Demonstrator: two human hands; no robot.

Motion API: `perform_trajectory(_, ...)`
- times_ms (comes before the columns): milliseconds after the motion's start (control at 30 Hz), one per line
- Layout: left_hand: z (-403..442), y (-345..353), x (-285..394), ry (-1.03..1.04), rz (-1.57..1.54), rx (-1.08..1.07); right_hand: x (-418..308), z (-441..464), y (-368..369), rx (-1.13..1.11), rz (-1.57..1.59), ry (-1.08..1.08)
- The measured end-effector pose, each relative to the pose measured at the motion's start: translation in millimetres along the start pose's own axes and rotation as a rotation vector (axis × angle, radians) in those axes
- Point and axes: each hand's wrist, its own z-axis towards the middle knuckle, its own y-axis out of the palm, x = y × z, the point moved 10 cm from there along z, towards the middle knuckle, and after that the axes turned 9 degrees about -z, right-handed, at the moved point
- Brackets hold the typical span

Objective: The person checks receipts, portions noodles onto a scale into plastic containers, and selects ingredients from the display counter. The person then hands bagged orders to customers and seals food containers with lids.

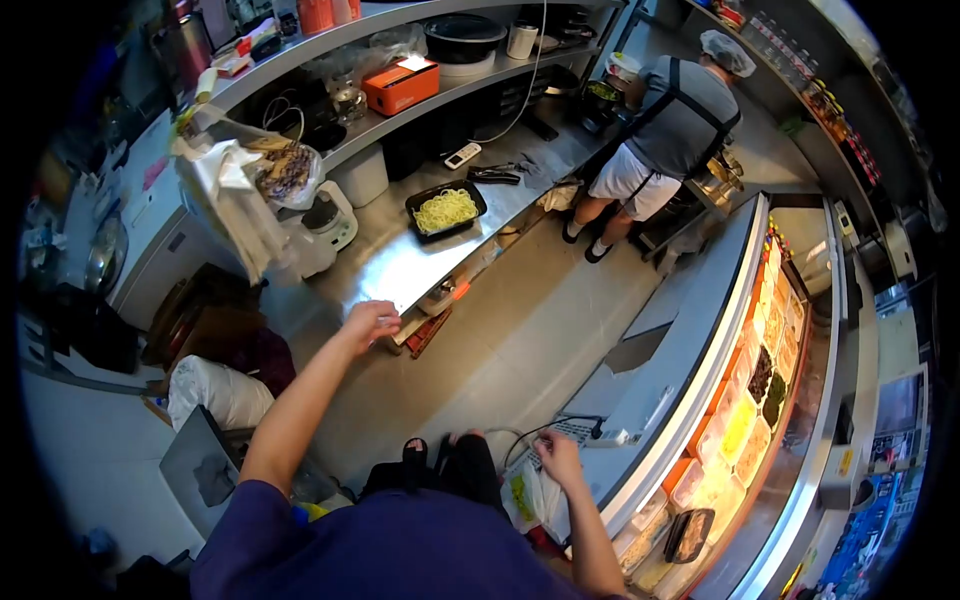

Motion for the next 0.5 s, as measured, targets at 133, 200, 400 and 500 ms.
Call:
perform_trajectory(133,132.1,0.3,35.5,-0.027,-0.104,0.086,-8.8,191.7,-70.9,0.086,0.065,-0.057)
perform_trajectory(200,199.5,9.2,52.5,-0.008,-0.103,0.107,-14.1,312.9,-103.2,0.139,-0.003,-0.163)
perform_trajectory(400,306.8,30.5,80.8,-0.079,-0.015,0.313,-81.0,717.3,-176.2,0.527,-0.1,-0.577)
perform_trajectory(500,328.0,12.0,71.3,-0.137,-0.003,0.387,-88.3,844.1,-124.9,0.263,-0.289,-0.571)
